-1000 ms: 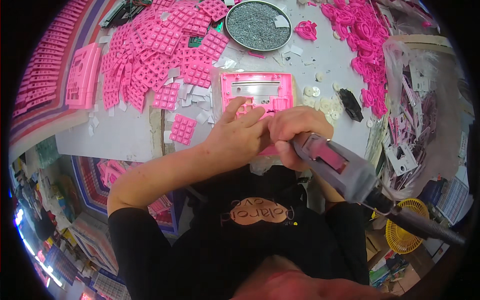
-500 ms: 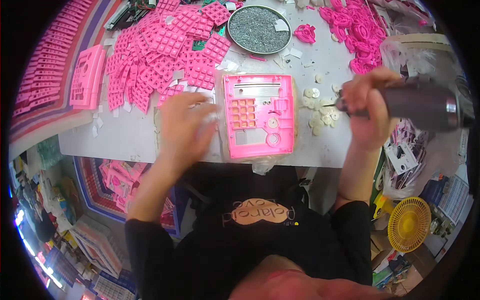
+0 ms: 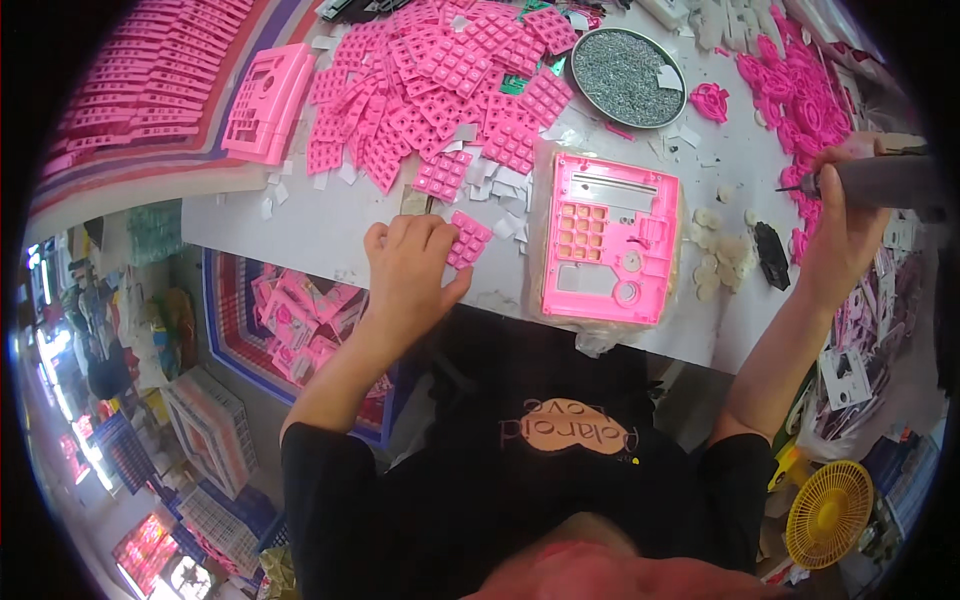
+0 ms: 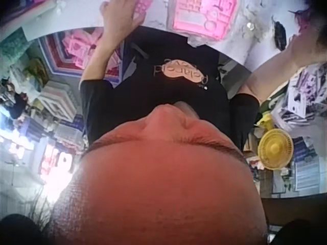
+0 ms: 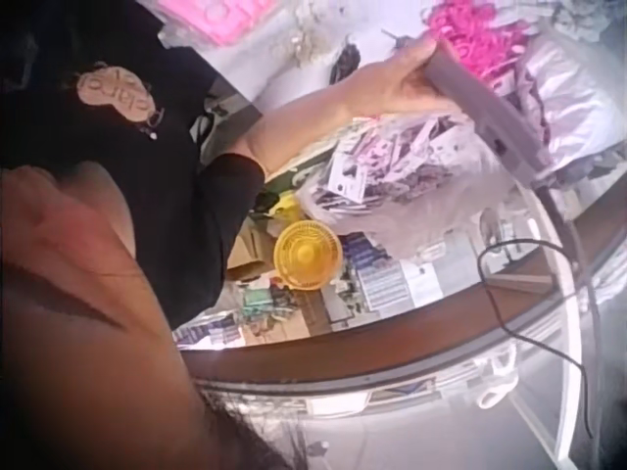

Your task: Assembling components of a pink toy piggy bank at a factory workstation.

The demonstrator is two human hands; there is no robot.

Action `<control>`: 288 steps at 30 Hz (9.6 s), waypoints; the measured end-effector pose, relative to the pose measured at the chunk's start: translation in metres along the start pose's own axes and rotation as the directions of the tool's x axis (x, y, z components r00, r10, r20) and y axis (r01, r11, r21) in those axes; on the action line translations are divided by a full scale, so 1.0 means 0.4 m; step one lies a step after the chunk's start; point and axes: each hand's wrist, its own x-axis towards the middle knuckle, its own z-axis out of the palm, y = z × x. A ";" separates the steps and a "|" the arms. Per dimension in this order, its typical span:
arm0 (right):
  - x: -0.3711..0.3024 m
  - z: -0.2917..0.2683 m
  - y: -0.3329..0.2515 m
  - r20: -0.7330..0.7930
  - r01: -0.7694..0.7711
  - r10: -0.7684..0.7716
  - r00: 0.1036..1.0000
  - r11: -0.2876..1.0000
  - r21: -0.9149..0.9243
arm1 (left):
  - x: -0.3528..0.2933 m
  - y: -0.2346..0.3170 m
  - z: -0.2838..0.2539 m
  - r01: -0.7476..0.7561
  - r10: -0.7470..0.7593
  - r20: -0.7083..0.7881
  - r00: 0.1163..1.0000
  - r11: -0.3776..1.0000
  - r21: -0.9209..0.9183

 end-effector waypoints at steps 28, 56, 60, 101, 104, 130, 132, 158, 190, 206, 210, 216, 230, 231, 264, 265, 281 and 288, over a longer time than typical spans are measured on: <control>-0.184 0.256 0.011 0.785 0.226 0.068 0.615 0.939 -0.258 | 0.056 0.126 0.004 -0.106 0.105 -0.037 0.994 0.790 -0.603; -0.327 0.242 -0.082 0.912 0.573 0.161 0.377 0.733 -0.366 | 0.296 -0.085 -0.129 -0.266 0.169 -0.398 0.902 0.943 -0.201; -0.317 0.241 -0.093 0.919 0.547 0.178 0.352 0.758 -0.356 | 0.514 -0.308 -0.150 0.079 -0.188 -0.387 0.903 0.956 -0.282; -0.127 0.329 -0.078 0.672 -0.648 0.257 0.695 0.628 0.430 | 0.269 0.103 -0.094 -0.424 0.188 -0.491 0.850 0.798 -0.428; -0.119 0.317 -0.083 0.674 -0.660 0.271 0.687 0.620 0.423 | 0.196 0.111 -0.088 -0.144 -0.076 -0.180 0.981 0.342 -0.929; -0.201 0.237 -0.123 0.602 -0.149 0.004 0.799 0.970 0.191 | 0.160 0.109 -0.031 0.203 -0.213 0.379 0.901 -0.566 -0.799; -0.221 0.258 -0.099 0.718 -0.581 0.262 0.645 0.779 0.238 | 0.164 0.097 -0.019 0.211 -0.080 0.299 0.951 -0.541 -0.814; -0.335 -0.131 -0.166 0.699 -0.751 0.686 0.201 0.566 -0.340 | 0.065 0.169 -0.070 0.310 0.111 0.340 0.934 0.226 -0.924; -0.193 0.248 0.001 0.777 -0.193 0.362 0.515 0.932 -0.306 | -0.062 0.173 -0.064 0.190 0.207 0.410 0.888 0.647 -0.738; -0.298 0.210 -0.037 0.801 0.536 -0.066 0.594 0.775 -0.334 | 0.085 0.179 0.011 -0.457 0.462 0.116 0.879 0.887 -0.069; -0.346 0.213 -0.088 0.847 0.595 0.105 0.520 0.667 -0.448 | 0.094 0.190 -0.008 -0.459 0.461 0.185 0.868 0.887 -0.059; -0.324 0.223 -0.106 0.849 0.611 0.152 0.506 0.632 -0.477 | 0.359 0.117 -0.056 -0.306 0.490 0.356 0.796 0.833 -0.461; -0.339 0.226 -0.102 0.817 0.559 0.109 0.566 0.678 -0.478 | 0.747 0.132 0.144 -0.484 0.503 -0.068 0.862 0.855 0.186; -0.340 0.227 -0.102 0.818 0.562 0.110 0.565 0.675 -0.479 | 0.756 0.126 0.145 -0.477 0.504 -0.103 0.858 0.854 0.208; 0.079 0.103 -0.068 0.631 -0.326 0.048 0.775 0.885 0.332 | 0.115 0.174 0.108 -0.277 0.233 -0.149 0.961 0.817 -0.506; 0.025 0.155 -0.055 0.575 -0.295 -0.009 0.818 0.852 0.432 | 0.107 0.171 0.110 -0.271 0.214 -0.170 0.962 0.828 -0.491; -0.241 0.278 -0.116 0.538 -0.414 0.013 0.843 0.653 0.634 | 0.099 0.172 0.130 -0.324 0.206 -0.294 0.933 0.834 -0.446; -0.227 0.266 -0.106 0.512 -0.345 -0.015 0.859 0.722 0.600 | 0.095 0.184 0.103 -0.239 0.173 -0.181 0.968 0.856 -0.458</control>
